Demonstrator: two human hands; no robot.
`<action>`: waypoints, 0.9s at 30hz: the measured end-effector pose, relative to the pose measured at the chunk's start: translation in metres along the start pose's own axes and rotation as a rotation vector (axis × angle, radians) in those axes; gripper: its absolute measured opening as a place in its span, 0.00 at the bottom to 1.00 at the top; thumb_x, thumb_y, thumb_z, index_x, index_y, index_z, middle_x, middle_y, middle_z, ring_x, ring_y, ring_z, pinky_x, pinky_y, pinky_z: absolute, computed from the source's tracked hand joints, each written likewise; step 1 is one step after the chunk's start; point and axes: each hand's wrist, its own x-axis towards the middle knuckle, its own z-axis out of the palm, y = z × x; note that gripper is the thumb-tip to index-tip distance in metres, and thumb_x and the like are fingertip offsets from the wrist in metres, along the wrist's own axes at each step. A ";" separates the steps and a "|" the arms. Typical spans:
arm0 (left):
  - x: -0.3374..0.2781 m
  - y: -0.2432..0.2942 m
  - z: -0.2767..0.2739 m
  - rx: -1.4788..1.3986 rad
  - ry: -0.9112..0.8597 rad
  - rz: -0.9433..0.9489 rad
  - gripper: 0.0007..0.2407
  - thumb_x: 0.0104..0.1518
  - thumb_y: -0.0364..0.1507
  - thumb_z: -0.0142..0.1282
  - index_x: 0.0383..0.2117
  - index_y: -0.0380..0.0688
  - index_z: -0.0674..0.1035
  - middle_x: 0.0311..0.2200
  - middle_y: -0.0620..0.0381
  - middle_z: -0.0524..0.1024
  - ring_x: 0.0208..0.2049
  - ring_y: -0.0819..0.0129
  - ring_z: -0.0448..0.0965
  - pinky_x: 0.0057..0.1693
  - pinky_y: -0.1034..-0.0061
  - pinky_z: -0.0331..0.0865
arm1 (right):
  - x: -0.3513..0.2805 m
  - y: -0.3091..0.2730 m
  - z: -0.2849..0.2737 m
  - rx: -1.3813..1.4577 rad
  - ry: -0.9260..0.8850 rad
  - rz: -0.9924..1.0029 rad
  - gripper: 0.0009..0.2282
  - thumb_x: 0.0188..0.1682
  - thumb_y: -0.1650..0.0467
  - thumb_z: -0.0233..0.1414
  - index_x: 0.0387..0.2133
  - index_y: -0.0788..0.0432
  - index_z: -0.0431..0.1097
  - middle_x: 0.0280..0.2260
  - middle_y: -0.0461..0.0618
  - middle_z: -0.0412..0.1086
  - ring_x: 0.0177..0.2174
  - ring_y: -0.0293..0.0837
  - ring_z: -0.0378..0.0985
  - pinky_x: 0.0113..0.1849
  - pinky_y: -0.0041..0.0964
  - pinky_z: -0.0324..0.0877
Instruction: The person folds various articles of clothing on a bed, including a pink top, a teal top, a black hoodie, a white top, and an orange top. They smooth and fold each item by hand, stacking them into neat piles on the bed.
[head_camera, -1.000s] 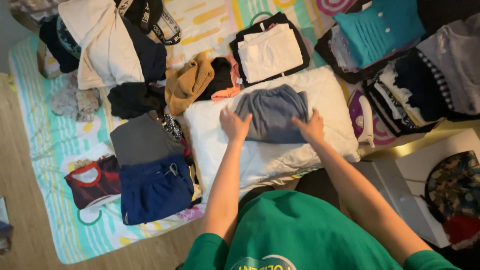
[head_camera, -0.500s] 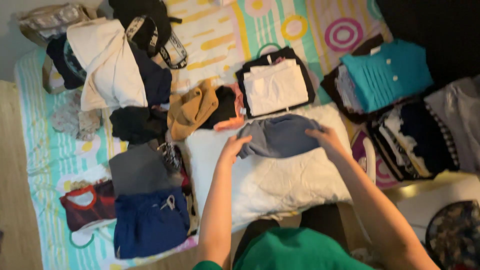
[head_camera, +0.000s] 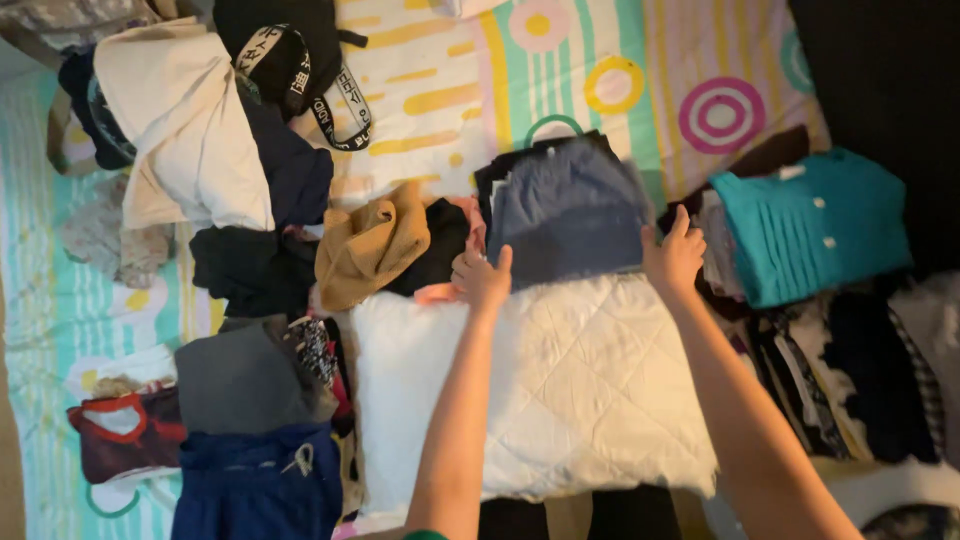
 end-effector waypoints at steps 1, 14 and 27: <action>-0.002 0.012 0.004 -0.002 0.003 -0.007 0.36 0.53 0.50 0.61 0.65 0.43 0.66 0.65 0.39 0.59 0.61 0.39 0.56 0.60 0.43 0.54 | 0.003 -0.019 0.004 0.000 -0.005 -0.005 0.29 0.52 0.65 0.62 0.62 0.69 0.60 0.43 0.69 0.70 0.40 0.63 0.74 0.41 0.55 0.68; 0.058 0.048 0.105 0.163 0.119 0.672 0.25 0.65 0.45 0.46 0.70 0.62 0.64 0.74 0.56 0.51 0.74 0.40 0.44 0.69 0.28 0.34 | 0.046 -0.042 0.135 -0.309 -0.128 -0.280 0.28 0.54 0.54 0.50 0.70 0.38 0.57 0.73 0.59 0.40 0.69 0.69 0.37 0.58 0.87 0.36; 0.070 0.031 0.136 0.180 0.173 0.652 0.26 0.65 0.50 0.45 0.71 0.67 0.62 0.75 0.58 0.48 0.76 0.40 0.41 0.71 0.22 0.31 | 0.053 -0.016 0.167 -0.333 -0.077 -0.323 0.30 0.55 0.54 0.47 0.72 0.45 0.57 0.72 0.68 0.37 0.68 0.75 0.34 0.60 0.83 0.34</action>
